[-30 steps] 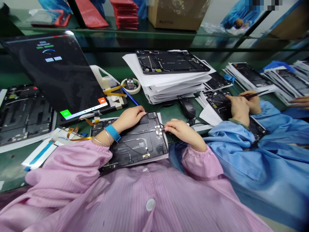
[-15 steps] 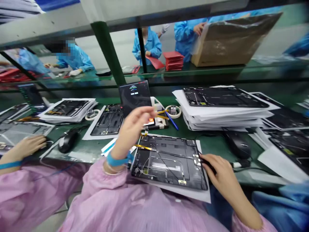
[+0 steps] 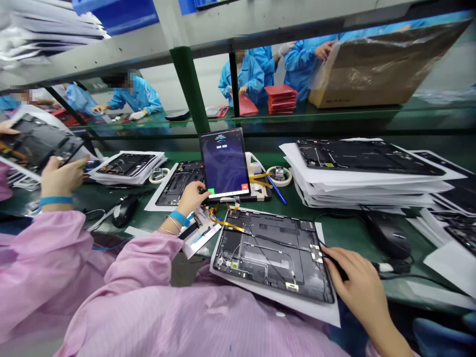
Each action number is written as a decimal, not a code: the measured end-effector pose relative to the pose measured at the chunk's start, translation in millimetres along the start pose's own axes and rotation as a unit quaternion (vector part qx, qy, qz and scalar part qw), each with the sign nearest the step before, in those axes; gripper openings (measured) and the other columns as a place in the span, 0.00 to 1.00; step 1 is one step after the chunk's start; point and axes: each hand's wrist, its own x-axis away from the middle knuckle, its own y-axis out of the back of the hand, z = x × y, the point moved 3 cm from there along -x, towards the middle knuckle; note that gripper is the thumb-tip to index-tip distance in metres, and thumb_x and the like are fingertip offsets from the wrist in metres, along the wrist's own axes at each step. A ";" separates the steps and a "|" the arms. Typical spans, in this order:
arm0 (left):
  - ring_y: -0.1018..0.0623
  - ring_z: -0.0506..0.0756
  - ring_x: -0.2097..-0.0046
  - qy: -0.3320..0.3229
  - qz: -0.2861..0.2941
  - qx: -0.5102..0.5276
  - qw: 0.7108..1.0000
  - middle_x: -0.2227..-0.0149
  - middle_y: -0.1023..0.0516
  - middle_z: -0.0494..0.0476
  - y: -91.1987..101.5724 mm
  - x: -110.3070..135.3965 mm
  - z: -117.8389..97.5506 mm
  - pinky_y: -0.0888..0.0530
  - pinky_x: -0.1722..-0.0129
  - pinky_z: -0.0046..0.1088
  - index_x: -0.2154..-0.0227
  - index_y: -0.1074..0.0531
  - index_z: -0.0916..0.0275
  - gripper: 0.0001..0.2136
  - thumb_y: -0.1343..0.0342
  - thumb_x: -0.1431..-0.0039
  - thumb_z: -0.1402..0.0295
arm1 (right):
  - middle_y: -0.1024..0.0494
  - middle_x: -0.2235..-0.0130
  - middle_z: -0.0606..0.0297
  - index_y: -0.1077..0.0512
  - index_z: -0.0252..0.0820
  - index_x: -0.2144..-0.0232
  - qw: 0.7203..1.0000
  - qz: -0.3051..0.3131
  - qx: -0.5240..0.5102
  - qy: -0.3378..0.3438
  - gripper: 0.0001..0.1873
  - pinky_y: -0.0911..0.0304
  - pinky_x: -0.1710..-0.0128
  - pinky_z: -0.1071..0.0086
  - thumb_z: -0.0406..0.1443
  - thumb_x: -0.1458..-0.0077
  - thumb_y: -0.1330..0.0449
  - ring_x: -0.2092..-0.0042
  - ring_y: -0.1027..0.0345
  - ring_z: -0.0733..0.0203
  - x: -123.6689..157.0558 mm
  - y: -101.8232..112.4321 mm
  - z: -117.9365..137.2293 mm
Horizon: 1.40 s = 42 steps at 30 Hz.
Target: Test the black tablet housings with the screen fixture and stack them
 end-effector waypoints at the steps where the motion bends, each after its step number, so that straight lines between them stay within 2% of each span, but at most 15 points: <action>1: 0.27 0.56 0.64 -0.003 0.001 -0.003 1.000 0.63 0.25 0.60 0.3 1.6 -1.9 0.29 0.59 0.33 0.64 0.28 0.66 0.16 0.41 0.49 0.57 | 0.24 0.59 0.59 0.28 0.41 0.55 1.000 0.001 0.000 -0.003 0.12 0.40 0.59 0.60 0.37 0.35 0.48 0.59 0.30 0.52 0.3 -0.1 -0.2; 4: 0.26 0.58 0.59 -0.025 -0.034 -0.021 0.999 0.57 0.24 0.64 7.5 7.2 -5.4 0.29 0.55 0.36 0.56 0.30 0.68 0.18 0.47 0.43 0.59 | 0.24 0.59 0.59 0.28 0.42 0.55 1.000 0.005 -0.005 -0.013 0.12 0.39 0.59 0.59 0.37 0.36 0.48 0.59 0.30 0.52 1.2 -0.5 -1.5; 7: 0.27 0.60 0.53 -0.068 -0.076 -0.055 0.993 0.53 0.25 0.65 18.7 12.9 -9.8 0.32 0.48 0.39 0.53 0.30 0.67 0.16 0.53 0.38 0.64 | 0.23 0.59 0.59 0.27 0.42 0.55 1.000 0.010 -0.009 -0.020 0.12 0.38 0.59 0.59 0.38 0.36 0.47 0.59 0.29 0.51 1.2 -1.0 -2.2; 10: 0.30 0.61 0.48 -0.092 -0.072 -0.087 0.989 0.51 0.27 0.66 25.3 17.4 -17.8 0.34 0.44 0.40 0.53 0.28 0.67 0.16 0.57 0.37 0.68 | 0.24 0.58 0.58 0.28 0.42 0.55 1.000 0.017 -0.007 -0.019 0.12 0.38 0.59 0.59 0.38 0.36 0.48 0.59 0.30 0.52 0.2 -0.8 -0.9; 12: 0.31 0.63 0.46 -0.079 -0.069 -0.127 0.986 0.49 0.28 0.66 27.0 21.7 -27.2 0.34 0.45 0.41 0.51 0.28 0.66 0.17 0.58 0.37 0.69 | 0.24 0.59 0.58 0.28 0.41 0.54 1.000 0.020 -0.004 -0.019 0.12 0.38 0.59 0.59 0.38 0.35 0.48 0.59 0.30 0.52 -0.2 -0.4 -0.1; 15: 0.30 0.65 0.47 -0.066 -0.056 -0.189 0.978 0.47 0.29 0.67 27.2 34.1 -53.3 0.32 0.48 0.43 0.51 0.28 0.66 0.17 0.56 0.37 0.69 | 0.24 0.59 0.58 0.29 0.41 0.54 1.000 0.021 0.001 -0.015 0.12 0.38 0.59 0.59 0.38 0.35 0.48 0.59 0.30 0.52 0.3 -0.3 -0.5; 18: 0.29 0.63 0.48 -0.131 -0.017 -0.171 0.976 0.49 0.26 0.64 23.7 52.2 -93.7 0.32 0.48 0.42 0.50 0.29 0.66 0.16 0.54 0.37 0.69 | 0.24 0.58 0.58 0.29 0.42 0.55 1.000 0.026 0.001 -0.010 0.12 0.37 0.58 0.58 0.38 0.35 0.48 0.58 0.30 0.51 1.1 -1.4 -3.4; 22: 0.29 0.62 0.50 -0.201 0.023 -0.126 0.971 0.53 0.24 0.62 3.3 71.7 -149.4 0.31 0.50 0.40 0.53 0.28 0.65 0.13 0.52 0.37 0.71 | 0.24 0.58 0.57 0.30 0.42 0.56 0.998 0.054 -0.003 -0.009 0.11 0.36 0.57 0.57 0.38 0.35 0.50 0.58 0.30 0.51 -3.1 -1.5 -5.1; 25: 0.27 0.61 0.54 -0.283 0.105 -0.094 0.949 0.58 0.23 0.62 -34.6 82.7 -186.8 0.31 0.53 0.39 0.57 0.26 0.64 0.11 0.51 0.36 0.70 | 0.25 0.58 0.55 0.30 0.40 0.58 0.997 0.075 0.018 0.015 0.11 0.36 0.56 0.57 0.35 0.36 0.52 0.58 0.30 0.50 -10.5 4.6 4.4; 27: 0.27 0.62 0.54 -0.323 0.141 -0.092 0.931 0.59 0.23 0.63 -62.7 87.7 -203.7 0.30 0.55 0.39 0.58 0.26 0.65 0.10 0.50 0.36 0.67 | 0.25 0.59 0.53 0.31 0.39 0.60 0.993 0.112 0.038 0.021 0.12 0.36 0.57 0.57 0.31 0.36 0.54 0.58 0.31 0.49 -16.3 9.4 13.4; 31: 0.28 0.64 0.55 -0.331 0.167 -0.116 0.921 0.61 0.24 0.65 -105.0 82.1 -209.8 0.31 0.57 0.40 0.63 0.25 0.66 0.12 0.50 0.35 0.63 | 0.28 0.64 0.55 0.31 0.38 0.62 0.973 0.226 0.040 -0.017 0.14 0.36 0.60 0.60 0.26 0.37 0.57 0.62 0.34 0.52 -26.6 16.1 21.5; 34: 0.27 0.61 0.57 -0.332 0.221 -0.072 0.914 0.62 0.23 0.63 -121.5 70.8 -201.1 0.31 0.55 0.38 0.65 0.24 0.64 0.14 0.53 0.33 0.63 | 0.30 0.64 0.58 0.30 0.38 0.59 0.966 0.252 0.026 -0.046 0.12 0.37 0.60 0.62 0.27 0.36 0.53 0.61 0.35 0.53 -28.9 25.8 19.3; 37: 0.26 0.61 0.58 -0.315 0.232 -0.034 0.919 0.62 0.23 0.62 -125.4 63.0 -193.3 0.30 0.55 0.37 0.65 0.24 0.64 0.14 0.54 0.33 0.64 | 0.29 0.63 0.59 0.29 0.40 0.53 0.967 0.245 -0.013 -0.068 0.10 0.39 0.60 0.63 0.35 0.34 0.47 0.59 0.35 0.53 -26.3 40.1 17.4; 40: 0.26 0.61 0.57 -0.310 0.224 -0.008 0.924 0.62 0.23 0.62 -116.9 62.4 -194.3 0.30 0.55 0.37 0.64 0.24 0.64 0.13 0.52 0.35 0.64 | 0.29 0.68 0.62 0.25 0.40 0.66 0.951 0.277 -0.112 -0.075 0.14 0.40 0.62 0.65 0.41 0.33 0.45 0.62 0.34 0.56 -28.3 49.5 20.4; 42: 0.25 0.61 0.56 -0.301 0.196 0.003 0.933 0.60 0.22 0.62 -100.4 63.0 -197.3 0.30 0.54 0.37 0.61 0.24 0.64 0.12 0.51 0.36 0.64 | 0.28 0.69 0.63 0.27 0.39 0.72 0.949 0.263 -0.147 -0.099 0.18 0.40 0.61 0.66 0.40 0.32 0.47 0.63 0.34 0.58 -41.2 50.4 21.1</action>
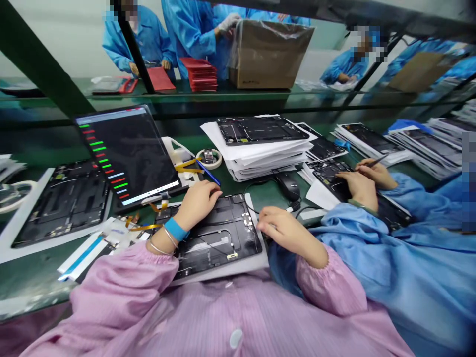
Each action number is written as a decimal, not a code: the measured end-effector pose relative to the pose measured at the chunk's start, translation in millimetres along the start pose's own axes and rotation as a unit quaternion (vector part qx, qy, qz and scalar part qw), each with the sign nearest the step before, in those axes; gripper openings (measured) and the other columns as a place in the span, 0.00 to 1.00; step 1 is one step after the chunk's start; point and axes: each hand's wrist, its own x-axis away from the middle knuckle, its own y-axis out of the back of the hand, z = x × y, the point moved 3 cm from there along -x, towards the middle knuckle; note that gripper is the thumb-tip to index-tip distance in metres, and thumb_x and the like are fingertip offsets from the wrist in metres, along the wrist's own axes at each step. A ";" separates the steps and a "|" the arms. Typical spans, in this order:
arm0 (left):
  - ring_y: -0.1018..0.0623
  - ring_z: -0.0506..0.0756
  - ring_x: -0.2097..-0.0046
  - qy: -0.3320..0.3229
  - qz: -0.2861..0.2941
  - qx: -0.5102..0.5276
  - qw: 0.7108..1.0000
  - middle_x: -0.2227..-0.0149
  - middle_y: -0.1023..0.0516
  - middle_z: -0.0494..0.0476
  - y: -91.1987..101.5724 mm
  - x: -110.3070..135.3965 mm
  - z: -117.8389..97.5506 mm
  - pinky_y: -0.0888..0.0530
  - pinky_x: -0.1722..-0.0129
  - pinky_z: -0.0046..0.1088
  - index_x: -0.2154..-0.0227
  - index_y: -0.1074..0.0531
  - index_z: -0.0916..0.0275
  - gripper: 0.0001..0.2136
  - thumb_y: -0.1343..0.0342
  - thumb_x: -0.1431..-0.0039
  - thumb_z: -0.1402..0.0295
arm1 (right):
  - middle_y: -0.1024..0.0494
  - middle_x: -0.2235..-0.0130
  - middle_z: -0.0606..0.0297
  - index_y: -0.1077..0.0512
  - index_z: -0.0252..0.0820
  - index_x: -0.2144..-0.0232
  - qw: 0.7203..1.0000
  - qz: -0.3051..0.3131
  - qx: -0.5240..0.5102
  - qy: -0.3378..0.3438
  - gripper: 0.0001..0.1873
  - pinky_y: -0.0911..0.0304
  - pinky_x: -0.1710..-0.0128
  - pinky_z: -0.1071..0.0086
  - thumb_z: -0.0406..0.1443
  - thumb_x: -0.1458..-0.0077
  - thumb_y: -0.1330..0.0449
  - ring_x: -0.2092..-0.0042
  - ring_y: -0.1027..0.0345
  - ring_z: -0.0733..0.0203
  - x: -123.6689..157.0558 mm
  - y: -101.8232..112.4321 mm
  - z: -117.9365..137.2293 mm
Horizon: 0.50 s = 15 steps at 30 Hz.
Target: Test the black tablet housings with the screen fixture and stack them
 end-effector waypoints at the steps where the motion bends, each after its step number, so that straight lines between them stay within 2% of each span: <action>1: 0.25 0.61 0.56 0.011 -0.017 -0.003 1.000 0.59 0.22 0.62 10.5 4.1 -2.1 0.30 0.54 0.37 0.60 0.25 0.64 0.12 0.51 0.36 0.65 | 0.27 0.68 0.62 0.27 0.39 0.71 1.000 -0.027 -0.003 -0.012 0.16 0.40 0.60 0.66 0.39 0.32 0.47 0.62 0.33 0.58 -10.4 3.7 2.3; 3: 0.24 0.61 0.57 0.043 -0.037 -0.018 0.998 0.59 0.22 0.62 33.4 16.3 -3.6 0.29 0.55 0.37 0.59 0.25 0.64 0.12 0.51 0.36 0.65 | 0.25 0.63 0.60 0.27 0.38 0.64 0.997 -0.071 0.020 -0.026 0.10 0.39 0.57 0.66 0.36 0.34 0.45 0.59 0.32 0.57 -41.7 7.6 9.1; 4: 0.24 0.61 0.57 0.060 -0.037 -0.030 0.997 0.59 0.21 0.61 44.2 24.3 -2.6 0.29 0.56 0.37 0.59 0.25 0.63 0.12 0.52 0.37 0.65 | 0.24 0.61 0.58 0.27 0.37 0.60 0.996 -0.070 0.045 -0.025 0.07 0.39 0.55 0.66 0.35 0.35 0.44 0.58 0.31 0.56 -61.9 6.4 13.7; 7: 0.23 0.62 0.60 0.107 -0.010 -0.077 0.991 0.61 0.20 0.61 65.6 51.0 9.1 0.29 0.60 0.37 0.61 0.25 0.62 0.12 0.52 0.37 0.64 | 0.25 0.55 0.54 0.30 0.36 0.50 0.991 -0.012 0.133 -0.024 0.12 0.37 0.54 0.65 0.32 0.35 0.46 0.55 0.30 0.53 -129.7 -9.4 27.3; 9: 0.23 0.63 0.61 0.128 0.025 -0.106 0.986 0.62 0.20 0.61 67.4 66.4 22.1 0.29 0.62 0.37 0.62 0.25 0.62 0.12 0.52 0.38 0.64 | 0.26 0.53 0.47 0.36 0.32 0.43 0.985 0.004 0.167 -0.041 0.19 0.36 0.55 0.61 0.28 0.35 0.52 0.54 0.31 0.48 -169.3 -23.7 31.6; 11: 0.23 0.64 0.60 0.138 0.062 -0.118 0.982 0.61 0.21 0.63 61.6 77.0 35.2 0.30 0.62 0.38 0.62 0.24 0.62 0.12 0.51 0.39 0.63 | 0.28 0.51 0.42 0.43 0.31 0.37 0.982 0.019 0.180 -0.053 0.25 0.36 0.56 0.57 0.24 0.36 0.55 0.52 0.31 0.44 -195.7 -36.9 32.2; 13: 0.23 0.63 0.60 0.136 0.086 -0.098 0.982 0.62 0.20 0.62 53.4 83.0 45.4 0.30 0.62 0.37 0.63 0.24 0.62 0.12 0.51 0.39 0.63 | 0.29 0.50 0.43 0.46 0.37 0.35 0.979 0.044 0.189 -0.056 0.30 0.36 0.56 0.56 0.22 0.37 0.56 0.53 0.31 0.44 -204.3 -44.1 31.1; 15: 0.23 0.62 0.62 0.132 0.099 -0.052 0.985 0.64 0.20 0.60 46.6 85.9 52.2 0.30 0.64 0.35 0.64 0.24 0.60 0.12 0.51 0.39 0.62 | 0.30 0.49 0.46 0.46 0.44 0.34 0.979 0.039 0.192 -0.059 0.33 0.35 0.56 0.56 0.22 0.39 0.55 0.55 0.29 0.47 -194.3 -40.0 31.2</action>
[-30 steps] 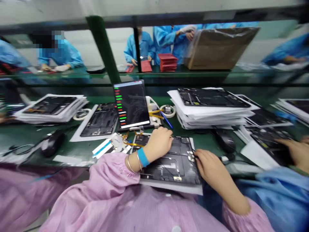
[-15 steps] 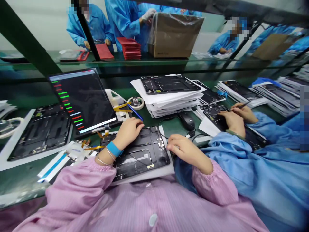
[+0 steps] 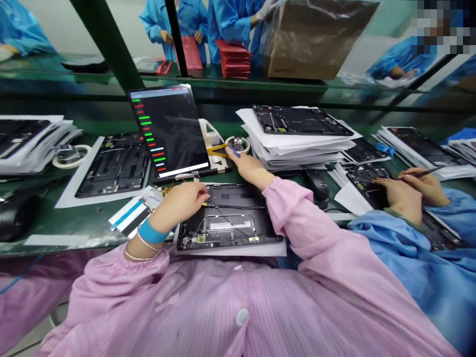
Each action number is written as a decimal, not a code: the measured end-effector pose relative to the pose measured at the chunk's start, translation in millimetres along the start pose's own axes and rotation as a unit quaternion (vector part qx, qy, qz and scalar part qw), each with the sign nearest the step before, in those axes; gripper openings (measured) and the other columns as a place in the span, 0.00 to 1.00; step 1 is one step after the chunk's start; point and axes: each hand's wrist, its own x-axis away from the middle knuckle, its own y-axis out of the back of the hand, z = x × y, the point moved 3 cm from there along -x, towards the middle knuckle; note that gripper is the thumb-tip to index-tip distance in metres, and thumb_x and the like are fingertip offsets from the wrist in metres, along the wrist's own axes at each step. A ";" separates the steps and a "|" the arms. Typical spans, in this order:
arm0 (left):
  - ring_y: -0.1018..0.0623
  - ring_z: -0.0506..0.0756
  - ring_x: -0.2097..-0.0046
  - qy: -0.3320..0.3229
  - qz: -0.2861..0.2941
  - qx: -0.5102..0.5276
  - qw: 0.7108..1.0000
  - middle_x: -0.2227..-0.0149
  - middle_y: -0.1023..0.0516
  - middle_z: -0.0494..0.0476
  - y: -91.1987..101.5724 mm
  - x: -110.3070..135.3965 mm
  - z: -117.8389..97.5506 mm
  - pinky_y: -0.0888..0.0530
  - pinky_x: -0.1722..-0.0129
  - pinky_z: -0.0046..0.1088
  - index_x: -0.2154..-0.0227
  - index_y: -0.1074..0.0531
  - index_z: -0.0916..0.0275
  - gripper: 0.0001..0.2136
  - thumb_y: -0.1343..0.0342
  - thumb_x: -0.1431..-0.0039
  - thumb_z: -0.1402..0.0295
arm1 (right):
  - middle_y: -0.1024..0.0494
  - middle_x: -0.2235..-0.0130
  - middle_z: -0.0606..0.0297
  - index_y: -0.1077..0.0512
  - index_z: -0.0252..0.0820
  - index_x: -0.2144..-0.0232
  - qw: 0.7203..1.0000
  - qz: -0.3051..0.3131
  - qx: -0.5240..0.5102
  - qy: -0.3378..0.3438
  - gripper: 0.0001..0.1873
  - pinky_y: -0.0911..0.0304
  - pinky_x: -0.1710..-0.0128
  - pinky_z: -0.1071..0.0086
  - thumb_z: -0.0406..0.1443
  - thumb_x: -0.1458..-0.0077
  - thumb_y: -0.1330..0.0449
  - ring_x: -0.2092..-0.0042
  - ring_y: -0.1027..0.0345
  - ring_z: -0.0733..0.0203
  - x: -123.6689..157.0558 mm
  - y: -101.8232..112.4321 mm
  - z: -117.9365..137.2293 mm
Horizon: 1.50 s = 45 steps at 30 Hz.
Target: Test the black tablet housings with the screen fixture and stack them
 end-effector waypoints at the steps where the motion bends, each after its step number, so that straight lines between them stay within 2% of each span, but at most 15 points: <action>1: 0.23 0.61 0.63 -0.006 0.010 0.027 1.000 0.65 0.20 0.58 -2.7 -0.3 2.1 0.30 0.65 0.34 0.65 0.24 0.60 0.12 0.50 0.40 0.62 | 0.30 0.49 0.47 0.44 0.44 0.34 1.000 -0.018 -0.010 0.002 0.33 0.35 0.55 0.56 0.22 0.40 0.54 0.56 0.29 0.48 11.7 4.8 -2.1; 4: 0.23 0.58 0.66 -0.016 0.036 0.094 0.995 0.68 0.21 0.56 -6.9 -0.8 6.1 0.30 0.66 0.32 0.69 0.25 0.59 0.10 0.48 0.43 0.60 | 0.27 0.54 0.53 0.36 0.40 0.40 0.981 -0.115 -0.152 0.039 0.27 0.35 0.56 0.59 0.27 0.41 0.52 0.58 0.30 0.52 65.2 23.2 -9.6; 7: 0.23 0.56 0.68 -0.023 0.066 0.152 0.986 0.70 0.21 0.54 -10.1 -1.7 8.9 0.30 0.67 0.30 0.73 0.26 0.60 0.09 0.47 0.46 0.62 | 0.24 0.63 0.61 0.34 0.41 0.48 0.897 -0.176 -0.405 0.020 0.18 0.33 0.65 0.66 0.32 0.38 0.55 0.65 0.28 0.58 123.8 24.7 -22.2; 10: 0.23 0.55 0.69 -0.023 0.091 0.197 0.976 0.71 0.21 0.53 -14.0 -3.4 12.0 0.30 0.68 0.29 0.73 0.26 0.60 0.08 0.48 0.49 0.63 | 0.24 0.68 0.65 0.35 0.43 0.56 0.843 -0.242 -0.476 -0.064 0.12 0.35 0.70 0.69 0.39 0.41 0.42 0.69 0.28 0.60 163.9 6.8 -36.6; 12: 0.23 0.55 0.69 -0.011 0.106 0.216 0.971 0.72 0.22 0.53 -16.3 -4.4 14.3 0.29 0.69 0.29 0.73 0.25 0.60 0.09 0.48 0.51 0.63 | 0.30 0.78 0.72 0.35 0.44 0.65 0.821 -0.299 -0.474 -0.110 0.12 0.40 0.76 0.72 0.43 0.43 0.37 0.77 0.35 0.64 176.6 -7.1 -45.8; 14: 0.24 0.55 0.69 0.002 0.123 0.228 0.966 0.72 0.22 0.53 -18.1 -4.9 16.0 0.29 0.68 0.29 0.73 0.25 0.61 0.10 0.47 0.53 0.62 | 0.40 0.84 0.77 0.35 0.44 0.68 0.794 -0.325 -0.499 -0.122 0.13 0.49 0.82 0.73 0.46 0.38 0.44 0.84 0.47 0.68 177.7 -19.4 -53.0; 16: 0.24 0.55 0.68 0.011 0.133 0.235 0.963 0.72 0.22 0.53 -19.1 -5.0 17.0 0.29 0.67 0.29 0.73 0.25 0.61 0.10 0.47 0.54 0.62 | 0.36 0.82 0.75 0.32 0.44 0.62 0.781 -0.309 -0.532 -0.109 0.14 0.47 0.81 0.73 0.47 0.36 0.49 0.81 0.42 0.66 170.4 -28.5 -57.3; 19: 0.24 0.55 0.68 0.016 0.135 0.251 0.958 0.72 0.22 0.54 -20.2 -4.9 17.5 0.30 0.68 0.29 0.74 0.25 0.62 0.11 0.47 0.55 0.61 | 0.25 0.70 0.66 0.30 0.42 0.58 0.811 -0.277 -0.502 -0.116 0.14 0.37 0.72 0.71 0.45 0.42 0.41 0.69 0.29 0.61 156.4 -36.5 -61.1; 21: 0.24 0.55 0.69 0.019 0.135 0.264 0.955 0.73 0.22 0.54 -21.0 -4.6 17.5 0.30 0.68 0.28 0.74 0.25 0.62 0.11 0.46 0.55 0.60 | 0.25 0.73 0.67 0.30 0.41 0.65 0.831 -0.278 -0.462 -0.136 0.11 0.37 0.72 0.70 0.42 0.46 0.39 0.72 0.30 0.61 150.1 -40.1 -63.2; 24: 0.24 0.55 0.68 0.022 0.134 0.278 0.951 0.72 0.21 0.54 -21.6 -3.7 17.3 0.30 0.67 0.29 0.73 0.25 0.62 0.12 0.46 0.56 0.60 | 0.28 0.79 0.70 0.32 0.41 0.67 0.845 -0.281 -0.428 -0.152 0.08 0.39 0.75 0.70 0.41 0.46 0.42 0.78 0.33 0.62 145.6 -44.9 -64.2; 31: 0.22 0.57 0.69 0.040 0.164 0.319 0.933 0.75 0.20 0.54 -23.0 0.9 18.3 0.29 0.66 0.29 0.70 0.24 0.62 0.13 0.45 0.56 0.60 | 0.28 0.79 0.69 0.35 0.43 0.69 0.870 -0.285 -0.368 -0.160 0.08 0.39 0.73 0.69 0.41 0.45 0.46 0.76 0.32 0.60 144.0 -44.7 -62.1; 35: 0.21 0.58 0.66 0.006 0.146 0.299 0.943 0.76 0.21 0.55 -21.7 0.0 18.2 0.29 0.62 0.31 0.77 0.25 0.61 0.13 0.45 0.52 0.57 | 0.29 0.77 0.68 0.34 0.43 0.71 0.881 -0.286 -0.343 -0.157 0.08 0.40 0.71 0.67 0.41 0.45 0.46 0.75 0.32 0.59 143.3 -43.3 -61.6; 40: 0.21 0.59 0.60 -0.009 0.127 0.301 0.945 0.67 0.18 0.57 -20.4 0.5 18.8 0.29 0.61 0.30 0.88 0.31 0.60 0.16 0.47 0.50 0.60 | 0.30 0.77 0.68 0.35 0.44 0.71 0.885 -0.295 -0.325 -0.153 0.08 0.41 0.70 0.67 0.41 0.45 0.47 0.74 0.33 0.59 141.9 -43.2 -59.5; 42: 0.21 0.59 0.61 -0.009 0.125 0.305 0.944 0.66 0.18 0.57 -21.5 0.4 21.0 0.29 0.61 0.31 0.85 0.27 0.61 0.14 0.47 0.50 0.60 | 0.30 0.78 0.69 0.35 0.44 0.71 0.887 -0.292 -0.322 -0.152 0.08 0.41 0.71 0.68 0.41 0.44 0.47 0.75 0.33 0.59 142.3 -43.9 -59.0; 45: 0.21 0.59 0.60 -0.033 0.119 0.318 0.940 0.64 0.18 0.56 -24.8 -3.5 25.1 0.28 0.58 0.31 0.72 0.19 0.61 0.14 0.45 0.49 0.58 | 0.31 0.79 0.70 0.35 0.44 0.71 0.889 -0.289 -0.319 -0.156 0.09 0.40 0.72 0.69 0.41 0.42 0.48 0.76 0.34 0.61 148.6 -44.7 -61.6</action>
